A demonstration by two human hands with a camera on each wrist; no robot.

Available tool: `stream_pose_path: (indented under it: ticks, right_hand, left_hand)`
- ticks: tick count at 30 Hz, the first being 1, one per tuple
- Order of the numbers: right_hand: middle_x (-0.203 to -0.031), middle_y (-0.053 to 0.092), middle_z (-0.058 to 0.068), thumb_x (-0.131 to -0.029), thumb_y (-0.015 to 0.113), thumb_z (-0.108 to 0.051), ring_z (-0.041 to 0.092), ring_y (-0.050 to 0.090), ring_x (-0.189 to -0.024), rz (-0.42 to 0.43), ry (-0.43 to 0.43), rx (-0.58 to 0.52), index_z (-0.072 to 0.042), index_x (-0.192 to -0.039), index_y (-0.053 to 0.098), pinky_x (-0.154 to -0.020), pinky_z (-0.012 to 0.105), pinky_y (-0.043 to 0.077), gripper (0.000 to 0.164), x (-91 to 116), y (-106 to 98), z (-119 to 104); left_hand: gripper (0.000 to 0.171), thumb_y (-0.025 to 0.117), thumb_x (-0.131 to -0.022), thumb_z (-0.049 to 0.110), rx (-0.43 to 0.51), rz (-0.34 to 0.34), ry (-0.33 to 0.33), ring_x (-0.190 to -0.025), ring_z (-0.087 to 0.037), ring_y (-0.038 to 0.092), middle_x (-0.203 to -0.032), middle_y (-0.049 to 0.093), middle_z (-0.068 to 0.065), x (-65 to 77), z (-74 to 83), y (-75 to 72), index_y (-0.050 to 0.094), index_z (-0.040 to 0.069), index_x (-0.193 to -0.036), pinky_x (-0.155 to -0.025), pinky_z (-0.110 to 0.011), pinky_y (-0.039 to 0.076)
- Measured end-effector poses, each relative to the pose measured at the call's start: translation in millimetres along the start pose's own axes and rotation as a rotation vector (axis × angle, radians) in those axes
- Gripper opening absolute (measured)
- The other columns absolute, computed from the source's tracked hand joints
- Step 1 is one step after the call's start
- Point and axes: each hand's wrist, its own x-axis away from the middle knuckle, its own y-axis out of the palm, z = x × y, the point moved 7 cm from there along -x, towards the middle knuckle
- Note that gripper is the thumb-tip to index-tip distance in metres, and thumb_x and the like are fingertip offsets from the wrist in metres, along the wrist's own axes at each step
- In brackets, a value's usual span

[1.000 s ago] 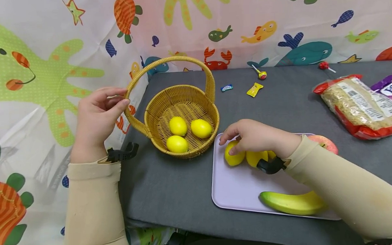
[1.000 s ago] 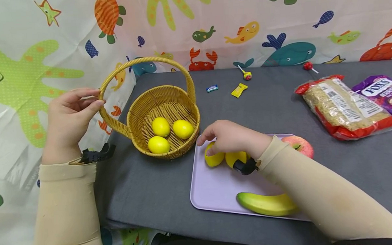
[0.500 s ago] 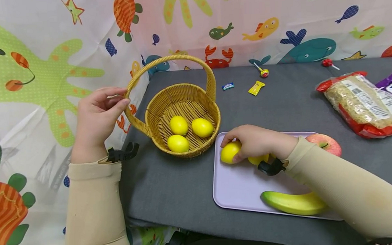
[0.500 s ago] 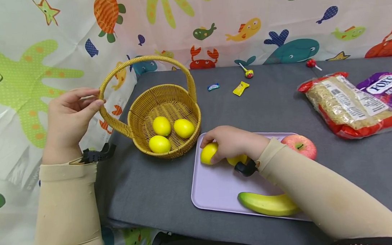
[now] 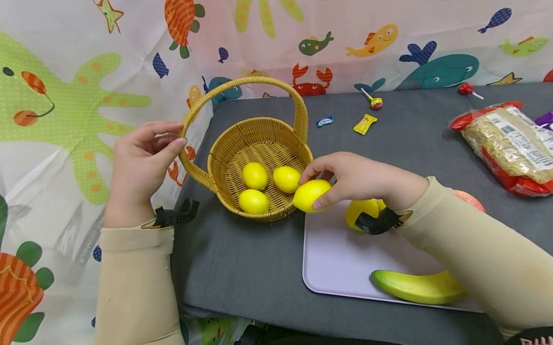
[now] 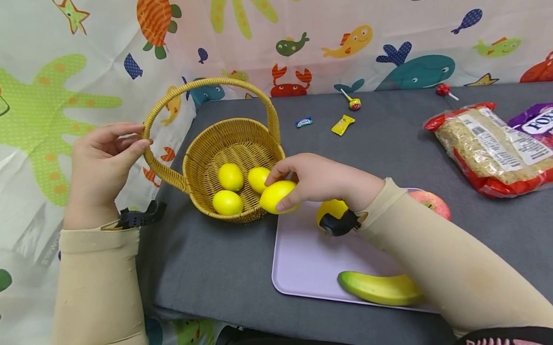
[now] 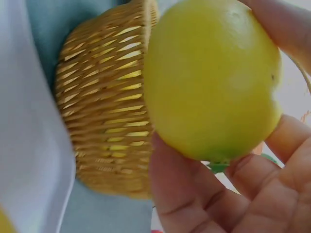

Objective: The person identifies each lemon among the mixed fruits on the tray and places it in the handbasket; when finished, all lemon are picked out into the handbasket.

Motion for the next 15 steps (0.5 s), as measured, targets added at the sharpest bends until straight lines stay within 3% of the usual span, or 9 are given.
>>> stream_pose_path:
  ticks: [9, 15]
  right_hand:
    - [-0.119, 0.063, -0.005, -0.083, 0.085, -0.029, 0.022, 0.056, -0.105, 0.145, -0.049, -0.091, -0.026, -0.126, 0.066, -0.089, 0.038, 0.050, 0.047, -35, 9, -17]
    - [-0.120, 0.064, -0.007, -0.084, 0.082, -0.042, 0.017, 0.055, -0.105, 0.180, -0.102, 0.076, -0.024, -0.125, 0.067, -0.089, 0.034, 0.050, 0.047, -55, 31, -23]
  left_hand:
    - [0.028, 0.078, -0.085, -0.004, -0.024, -0.004, -0.003, -0.092, -0.014, 0.072, -0.111, 0.069, -0.008, 0.7, -0.9, -1.5, 0.076, 0.000, -0.113, -0.080, -0.017, 0.058]
    - [0.028, 0.078, -0.085, -0.004, -0.022, -0.005, 0.013, -0.091, -0.014, 0.072, -0.110, 0.069, -0.007, -0.1, -0.4, 0.3, 0.077, 0.001, -0.112, -0.080, -0.017, 0.058]
